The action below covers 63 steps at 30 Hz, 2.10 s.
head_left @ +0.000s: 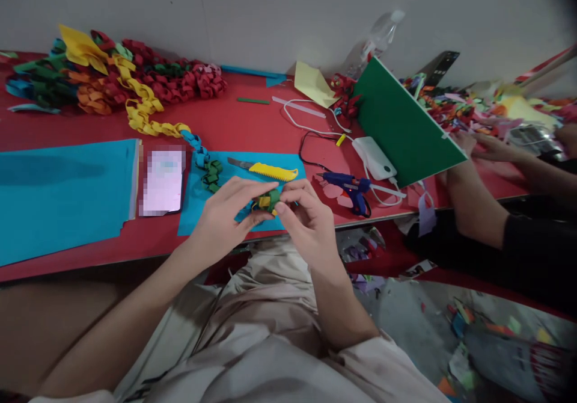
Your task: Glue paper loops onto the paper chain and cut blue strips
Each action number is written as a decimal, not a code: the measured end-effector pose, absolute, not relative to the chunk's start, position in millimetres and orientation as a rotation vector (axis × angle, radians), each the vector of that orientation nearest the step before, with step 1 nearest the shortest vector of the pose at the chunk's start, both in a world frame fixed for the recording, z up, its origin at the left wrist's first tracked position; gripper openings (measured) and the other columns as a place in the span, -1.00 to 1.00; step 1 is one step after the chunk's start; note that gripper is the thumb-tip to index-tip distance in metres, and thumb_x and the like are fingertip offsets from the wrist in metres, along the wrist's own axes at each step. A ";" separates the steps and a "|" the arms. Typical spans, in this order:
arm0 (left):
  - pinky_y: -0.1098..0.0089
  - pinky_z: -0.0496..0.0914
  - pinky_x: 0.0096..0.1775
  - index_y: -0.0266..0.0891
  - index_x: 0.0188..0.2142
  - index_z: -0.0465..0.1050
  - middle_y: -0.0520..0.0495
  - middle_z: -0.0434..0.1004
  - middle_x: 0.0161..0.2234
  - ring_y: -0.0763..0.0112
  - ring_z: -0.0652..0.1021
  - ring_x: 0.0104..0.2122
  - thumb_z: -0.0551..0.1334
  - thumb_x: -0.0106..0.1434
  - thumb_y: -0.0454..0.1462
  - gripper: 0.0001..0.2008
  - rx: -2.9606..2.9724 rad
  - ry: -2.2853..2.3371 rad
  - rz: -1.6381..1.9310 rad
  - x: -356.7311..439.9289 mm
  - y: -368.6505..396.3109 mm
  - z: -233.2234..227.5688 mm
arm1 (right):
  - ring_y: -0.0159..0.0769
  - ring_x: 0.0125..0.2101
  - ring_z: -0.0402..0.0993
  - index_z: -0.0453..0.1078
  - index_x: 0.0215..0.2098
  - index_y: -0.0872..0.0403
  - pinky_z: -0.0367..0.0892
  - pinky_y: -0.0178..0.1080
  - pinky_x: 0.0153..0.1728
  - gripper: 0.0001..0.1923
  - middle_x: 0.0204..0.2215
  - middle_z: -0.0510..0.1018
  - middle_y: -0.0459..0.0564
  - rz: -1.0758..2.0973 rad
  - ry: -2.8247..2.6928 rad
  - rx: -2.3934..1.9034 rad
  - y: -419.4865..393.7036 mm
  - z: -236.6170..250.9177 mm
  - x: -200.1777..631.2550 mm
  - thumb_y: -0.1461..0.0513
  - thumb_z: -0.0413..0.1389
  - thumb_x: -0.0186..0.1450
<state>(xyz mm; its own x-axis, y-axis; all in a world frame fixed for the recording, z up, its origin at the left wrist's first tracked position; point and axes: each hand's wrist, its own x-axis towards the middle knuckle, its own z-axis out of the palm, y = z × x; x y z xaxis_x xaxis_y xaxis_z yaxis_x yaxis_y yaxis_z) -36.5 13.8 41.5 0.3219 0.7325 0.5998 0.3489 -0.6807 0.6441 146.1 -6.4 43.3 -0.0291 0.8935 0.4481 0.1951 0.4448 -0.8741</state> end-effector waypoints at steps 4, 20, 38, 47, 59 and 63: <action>0.32 0.51 -0.08 -0.15 0.18 0.46 -0.08 0.66 -0.14 0.33 0.60 -0.15 0.30 0.43 -0.29 -0.65 2.448 0.919 1.367 -35.4 13.6 37.9 | -0.30 -0.21 0.43 0.46 -0.27 0.02 0.43 -0.22 -0.20 -0.89 -0.26 0.43 -0.03 0.915 -1.520 -0.962 -4.2 38.5 153.1 0.16 0.21 0.39; 0.35 0.49 -0.12 -0.09 0.14 0.51 -0.07 0.68 -0.12 0.33 0.59 -0.18 0.30 0.43 -0.23 -0.69 2.233 0.873 1.312 -29.0 6.8 40.3 | -0.31 -0.38 0.44 0.44 -0.51 0.04 0.48 -0.21 -0.34 -0.48 -0.41 0.44 -0.09 1.149 -1.308 -0.899 1.0 19.4 154.9 -0.20 0.35 0.18; 0.43 0.48 -0.27 -0.13 -0.08 0.58 -0.09 0.62 -0.13 0.39 0.60 -0.20 0.33 0.41 -0.21 -0.87 1.919 0.960 1.386 -30.9 7.3 44.5 | -0.31 -0.31 0.57 0.65 -0.13 -0.04 0.48 -0.25 -0.32 -0.84 -0.22 0.67 -0.03 0.698 -1.541 -1.022 -7.2 40.2 161.9 0.19 0.37 0.30; 0.41 0.55 -0.18 -0.12 0.01 0.60 -0.12 0.65 -0.08 0.34 0.64 -0.13 0.30 0.43 -0.20 -0.80 1.892 0.824 1.296 -31.4 7.8 45.2 | -0.36 -0.41 0.46 0.60 -0.30 0.01 0.41 -0.26 -0.40 -0.85 -0.30 0.60 -0.03 0.674 -1.611 -0.988 -6.4 46.7 165.1 0.11 0.37 0.30; 0.43 0.59 -0.20 -0.13 -0.11 0.50 -0.10 0.61 -0.10 0.35 0.64 -0.13 0.41 0.33 -0.23 -0.82 1.764 0.758 1.274 -30.0 5.9 44.6 | -0.35 -0.30 0.52 0.63 -0.31 -0.01 0.43 -0.27 -0.31 -0.95 -0.31 0.56 -0.07 0.681 -1.575 -1.011 -11.1 52.2 158.5 0.27 0.34 0.33; 0.49 0.58 -0.23 -0.15 -0.14 0.48 -0.05 0.56 -0.17 0.42 0.62 -0.18 0.44 0.30 -0.26 -0.80 1.764 0.765 1.397 -29.1 6.9 46.8 | -0.35 -0.23 0.54 0.64 -0.16 -0.04 0.46 -0.27 -0.26 -0.86 -0.23 0.59 -0.04 0.639 -1.631 -0.987 -13.1 54.6 157.6 0.31 0.27 0.39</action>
